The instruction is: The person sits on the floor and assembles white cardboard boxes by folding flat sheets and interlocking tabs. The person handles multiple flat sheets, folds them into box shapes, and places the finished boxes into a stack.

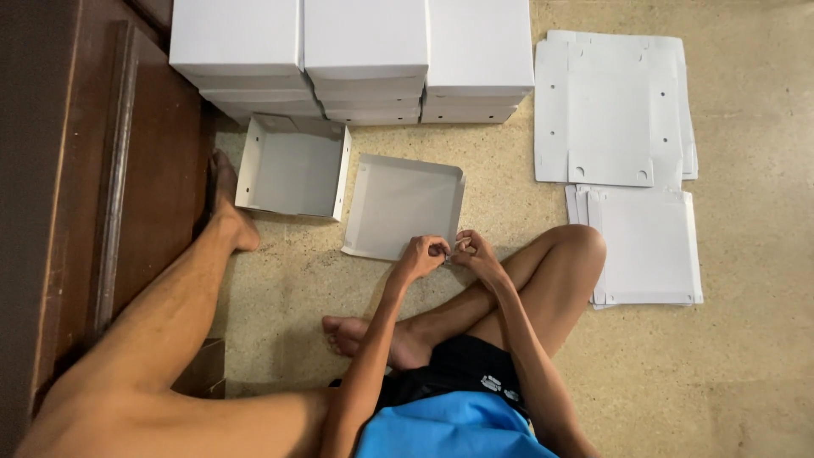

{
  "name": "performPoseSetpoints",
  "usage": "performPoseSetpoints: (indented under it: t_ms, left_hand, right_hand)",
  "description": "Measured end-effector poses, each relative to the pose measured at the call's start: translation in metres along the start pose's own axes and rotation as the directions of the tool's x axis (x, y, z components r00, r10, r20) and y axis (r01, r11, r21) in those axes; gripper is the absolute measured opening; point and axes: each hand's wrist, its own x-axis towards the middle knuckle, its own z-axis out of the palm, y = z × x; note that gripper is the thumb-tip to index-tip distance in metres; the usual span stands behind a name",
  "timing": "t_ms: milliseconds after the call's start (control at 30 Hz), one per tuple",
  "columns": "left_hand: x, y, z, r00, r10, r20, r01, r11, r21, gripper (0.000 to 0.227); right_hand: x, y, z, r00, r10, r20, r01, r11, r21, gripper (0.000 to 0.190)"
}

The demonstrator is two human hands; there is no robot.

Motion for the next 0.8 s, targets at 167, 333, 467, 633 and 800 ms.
performPoseSetpoints:
  t_ms: [167, 333, 467, 633, 800]
  left_hand:
    - [0.002, -0.006, -0.005, 0.999, -0.006, 0.053, 0.008, 0.999, -0.034, 0.013]
    - [0.004, -0.011, -0.003, 0.998, -0.042, 0.049, 0.043, 0.999, -0.022, 0.014]
    - [-0.002, -0.002, -0.006, 0.997, -0.077, 0.031, 0.079, 0.996, -0.050, 0.014]
    - [-0.001, 0.002, -0.010, 0.998, -0.047, 0.038, 0.048, 0.999, -0.024, 0.015]
    - [-0.004, 0.009, -0.012, 0.995, -0.078, 0.065, 0.081, 0.996, -0.042, 0.015]
  right_hand:
    - [-0.002, 0.001, 0.001, 0.999, -0.045, -0.016, 0.044, 0.997, -0.071, 0.046]
    - [-0.002, 0.003, 0.003, 0.998, -0.065, -0.019, 0.063, 0.993, -0.095, 0.045]
    - [-0.007, -0.007, 0.008, 0.998, -0.069, -0.012, 0.068, 0.993, -0.092, 0.042]
    - [-0.015, -0.023, 0.012, 1.000, -0.021, -0.014, 0.019, 0.996, -0.091, 0.047]
    - [-0.007, -0.010, 0.011, 0.999, -0.024, -0.036, 0.020, 0.994, -0.110, 0.051]
